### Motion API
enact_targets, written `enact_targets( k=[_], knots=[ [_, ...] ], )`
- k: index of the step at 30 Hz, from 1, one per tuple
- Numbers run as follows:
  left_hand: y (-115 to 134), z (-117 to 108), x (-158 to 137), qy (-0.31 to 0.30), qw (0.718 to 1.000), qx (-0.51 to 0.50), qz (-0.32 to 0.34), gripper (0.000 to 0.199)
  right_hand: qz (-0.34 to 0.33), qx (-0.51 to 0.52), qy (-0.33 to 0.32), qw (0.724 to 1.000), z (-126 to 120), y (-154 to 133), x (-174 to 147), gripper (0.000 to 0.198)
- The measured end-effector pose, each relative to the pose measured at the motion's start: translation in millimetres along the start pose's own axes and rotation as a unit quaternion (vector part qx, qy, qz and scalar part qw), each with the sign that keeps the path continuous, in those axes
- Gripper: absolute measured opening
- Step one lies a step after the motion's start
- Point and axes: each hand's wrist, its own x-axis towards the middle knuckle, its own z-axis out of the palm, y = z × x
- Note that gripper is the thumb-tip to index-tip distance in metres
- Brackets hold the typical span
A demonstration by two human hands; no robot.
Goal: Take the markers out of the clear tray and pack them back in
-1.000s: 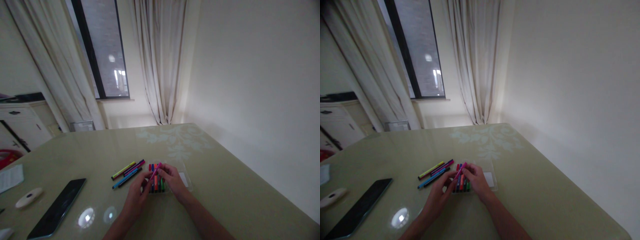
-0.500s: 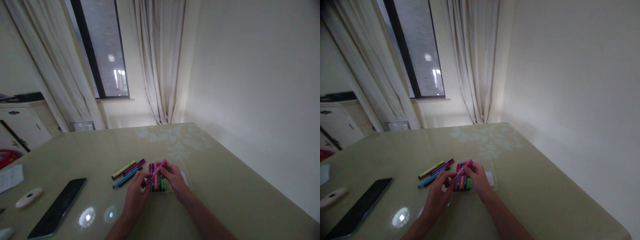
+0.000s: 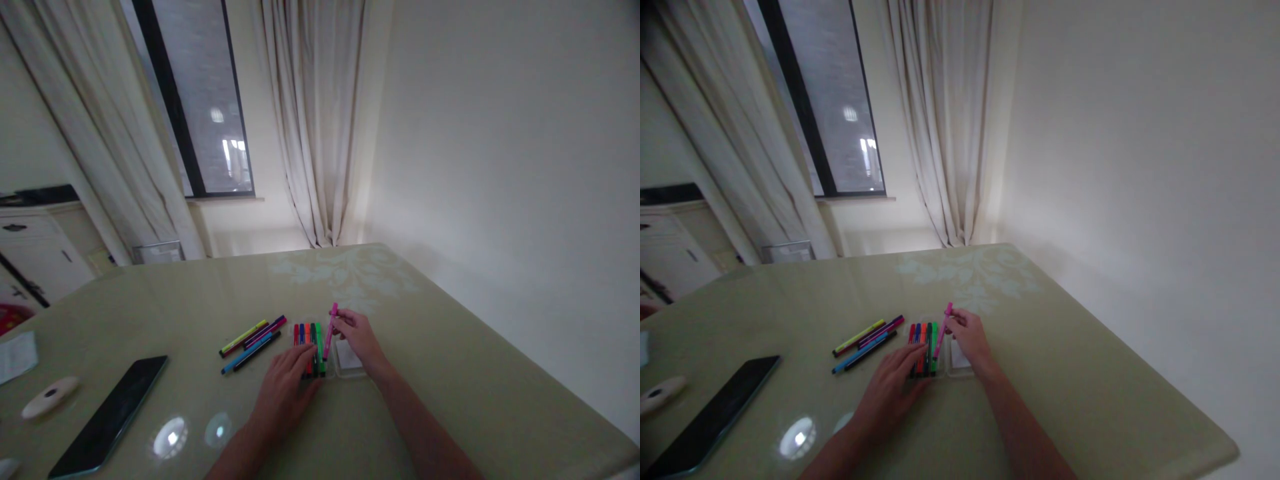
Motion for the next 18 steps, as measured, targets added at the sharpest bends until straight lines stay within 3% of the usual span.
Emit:
enact_targets(
  k=[3, 8, 14, 18],
  knots=[
    [-2, 5, -1, -0.061, 0.997, 0.020, 0.031, 0.055, 0.015, -0.064, -0.046, 0.997, -8, 7, 6, 0.024],
    [1, 5, 1, -0.103, 0.991, 0.067, 0.048, 0.053, -0.043, -0.194, -0.062, 0.978, 4, 11, -1, 0.026],
    [4, 8, 2, -0.099, 0.988, 0.102, 0.061, 0.047, -0.096, -0.348, -0.022, 0.932, 8, 6, -11, 0.023],
    [8, 9, 3, -0.083, 0.989, 0.104, 0.058, 0.045, -0.097, -0.352, -0.042, 0.930, 6, 6, -11, 0.025]
  ],
)
